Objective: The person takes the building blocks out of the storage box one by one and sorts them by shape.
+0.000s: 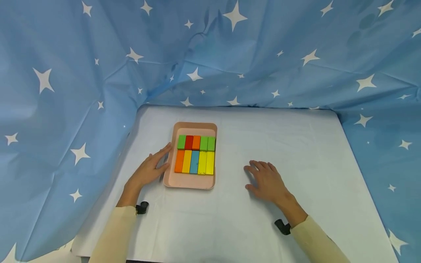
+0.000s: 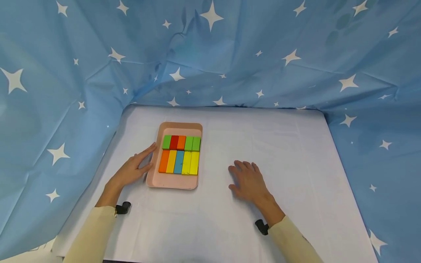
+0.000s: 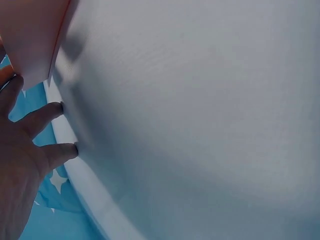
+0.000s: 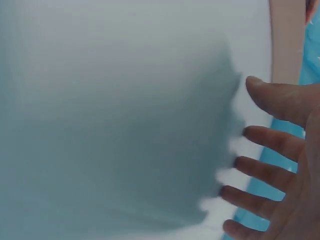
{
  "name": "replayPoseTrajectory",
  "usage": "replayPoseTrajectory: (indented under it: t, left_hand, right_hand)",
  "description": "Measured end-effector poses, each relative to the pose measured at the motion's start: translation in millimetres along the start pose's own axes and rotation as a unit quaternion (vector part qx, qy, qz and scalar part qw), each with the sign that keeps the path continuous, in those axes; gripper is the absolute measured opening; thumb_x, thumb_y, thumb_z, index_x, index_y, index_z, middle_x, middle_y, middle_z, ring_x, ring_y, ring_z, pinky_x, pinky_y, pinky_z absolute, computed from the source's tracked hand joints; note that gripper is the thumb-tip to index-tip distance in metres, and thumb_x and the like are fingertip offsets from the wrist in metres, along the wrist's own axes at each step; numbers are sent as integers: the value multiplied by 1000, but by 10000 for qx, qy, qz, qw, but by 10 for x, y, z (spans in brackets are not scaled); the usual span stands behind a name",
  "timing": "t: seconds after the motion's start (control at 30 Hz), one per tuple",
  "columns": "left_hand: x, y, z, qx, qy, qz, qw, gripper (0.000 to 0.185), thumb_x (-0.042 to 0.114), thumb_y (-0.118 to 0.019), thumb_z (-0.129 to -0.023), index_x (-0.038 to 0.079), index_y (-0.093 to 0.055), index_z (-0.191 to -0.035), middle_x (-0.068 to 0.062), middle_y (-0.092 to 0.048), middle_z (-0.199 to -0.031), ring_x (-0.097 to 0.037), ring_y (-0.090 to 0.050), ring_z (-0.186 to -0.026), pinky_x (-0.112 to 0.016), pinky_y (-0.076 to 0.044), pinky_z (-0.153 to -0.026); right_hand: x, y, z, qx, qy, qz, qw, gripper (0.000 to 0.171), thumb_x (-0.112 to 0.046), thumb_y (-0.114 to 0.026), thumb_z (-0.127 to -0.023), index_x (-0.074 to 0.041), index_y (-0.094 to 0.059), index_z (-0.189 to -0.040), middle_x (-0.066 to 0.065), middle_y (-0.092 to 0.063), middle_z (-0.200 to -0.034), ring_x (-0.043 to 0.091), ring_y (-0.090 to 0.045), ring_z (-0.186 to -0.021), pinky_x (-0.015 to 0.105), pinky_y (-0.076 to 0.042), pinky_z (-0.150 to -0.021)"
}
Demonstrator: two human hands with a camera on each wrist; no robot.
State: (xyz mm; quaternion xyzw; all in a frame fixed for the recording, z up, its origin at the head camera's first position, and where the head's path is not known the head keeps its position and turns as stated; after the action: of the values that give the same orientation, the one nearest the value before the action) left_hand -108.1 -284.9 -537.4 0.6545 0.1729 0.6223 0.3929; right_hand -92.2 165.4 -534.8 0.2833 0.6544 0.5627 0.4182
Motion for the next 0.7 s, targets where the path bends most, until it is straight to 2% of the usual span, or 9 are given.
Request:
replayPoseTrajectory:
  t: [0.23,0.47,0.7]
  left_hand:
    - [-5,60,-14,-64,55,-57,9999,70,29,-62,-105,22,-28,-167,2,-23,-174,-34,-29,-158,-75,-10,-123]
    - [-18,53,-27,-52,11,-62,10000,71,30,-63,-104,21,-30,-166,2,-24,-174,-35,-30,-158,-75,-12,-122]
    - [-39,49,-43,-18,-196,-86,9998,72,28,-65,-103,16,-31,-165,-2,-25,-173,-35,-31,-157,-68,-24,-124]
  right_hand:
    - [-104,179,-352,-175,84,85,9998,51,-32,-84,-84,-11,-71,-129,11,-70,-130,35,-70,-112,56,-56,-96]
    - [-248,269,-643,-330,167,193,9991,53,-35,-82,-87,-13,-70,-133,10,-69,-133,33,-69,-112,53,-58,-94]
    - [-408,335,-896,-414,116,37,9991,53,-36,-80,-89,-16,-68,-136,9,-68,-137,31,-68,-115,52,-58,-95]
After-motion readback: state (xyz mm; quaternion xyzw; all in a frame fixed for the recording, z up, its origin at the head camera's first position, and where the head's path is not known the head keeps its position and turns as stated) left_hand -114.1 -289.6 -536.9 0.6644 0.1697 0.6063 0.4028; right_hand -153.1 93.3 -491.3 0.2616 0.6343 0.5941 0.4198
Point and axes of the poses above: each hand's wrist, its own z-axis away from the middle knuckle, its own y-axis out of the back of the hand, x = y × z, the point moved 1 cm from there along -z, towards the middle knuckle
